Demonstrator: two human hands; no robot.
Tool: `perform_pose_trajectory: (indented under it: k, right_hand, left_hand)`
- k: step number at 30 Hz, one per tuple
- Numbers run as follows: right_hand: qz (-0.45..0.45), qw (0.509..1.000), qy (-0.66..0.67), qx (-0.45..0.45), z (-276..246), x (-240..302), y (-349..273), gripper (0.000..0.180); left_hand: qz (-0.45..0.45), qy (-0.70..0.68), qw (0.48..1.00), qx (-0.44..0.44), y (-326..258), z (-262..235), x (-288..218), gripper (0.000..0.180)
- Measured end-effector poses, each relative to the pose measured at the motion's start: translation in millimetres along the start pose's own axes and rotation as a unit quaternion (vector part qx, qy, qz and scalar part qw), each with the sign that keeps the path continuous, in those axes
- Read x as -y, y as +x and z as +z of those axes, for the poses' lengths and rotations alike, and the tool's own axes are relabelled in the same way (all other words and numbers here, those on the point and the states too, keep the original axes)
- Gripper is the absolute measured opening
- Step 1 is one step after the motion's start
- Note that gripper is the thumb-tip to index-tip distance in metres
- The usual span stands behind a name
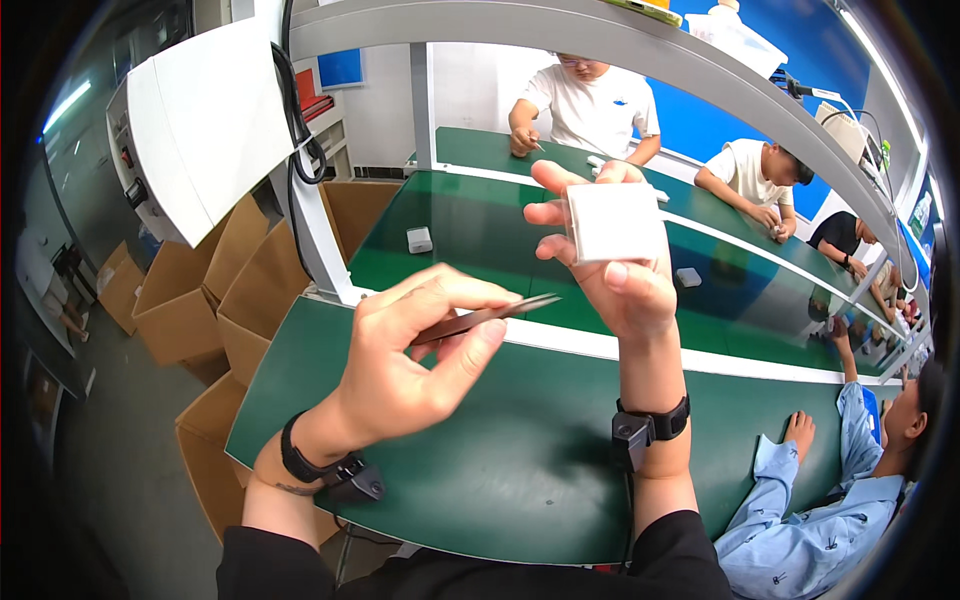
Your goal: The recorder is assembling electronic power adapters on a factory production line.
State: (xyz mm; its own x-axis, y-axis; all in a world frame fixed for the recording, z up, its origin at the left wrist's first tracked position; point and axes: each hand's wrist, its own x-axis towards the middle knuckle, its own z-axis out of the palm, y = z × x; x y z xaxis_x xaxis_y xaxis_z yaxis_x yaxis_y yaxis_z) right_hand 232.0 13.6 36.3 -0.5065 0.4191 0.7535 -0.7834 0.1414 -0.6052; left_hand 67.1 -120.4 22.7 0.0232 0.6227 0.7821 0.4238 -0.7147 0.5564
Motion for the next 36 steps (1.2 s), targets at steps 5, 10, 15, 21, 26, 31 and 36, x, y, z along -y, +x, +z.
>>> perform_pose_trajectory:
  k: [5,10,15,21,26,31,36]
  right_hand:
    - [-0.016,0.998,-0.062,0.016,-0.3,4.1,-2.7,0.063]
    - [-0.059,0.994,-0.084,0.049,0.2,9.3,-4.3,0.065]
    - [-0.062,0.992,-0.085,0.066,0.5,4.0,-4.1,0.067]
    - [-0.045,0.993,-0.098,0.050,3.1,2.5,-5.9,0.069]
    - [-0.048,0.993,-0.096,0.056,3.7,2.5,-5.4,0.068]
    - [-0.050,0.992,-0.095,0.062,2.3,0.0,-5.9,0.070]
    - [-0.092,0.982,-0.120,0.113,-1.4,-2.7,-3.0,0.069]
  left_hand:
    - [0.070,0.055,0.993,-0.074,6.9,-6.1,-18.1,0.017]
    - [0.080,0.139,0.986,-0.042,7.0,-9.8,-19.4,0.018]
    - [0.112,0.147,0.982,-0.043,7.1,-5.3,-15.9,0.019]
    - [0.120,0.174,0.976,-0.043,6.6,-5.0,-13.7,0.025]
    - [0.134,0.159,0.978,-0.034,6.5,-3.2,-12.8,0.021]
    - [0.145,0.171,0.974,-0.042,6.5,-3.0,-12.1,0.021]
    - [0.144,0.169,0.974,-0.043,6.2,-1.0,-10.8,0.021]
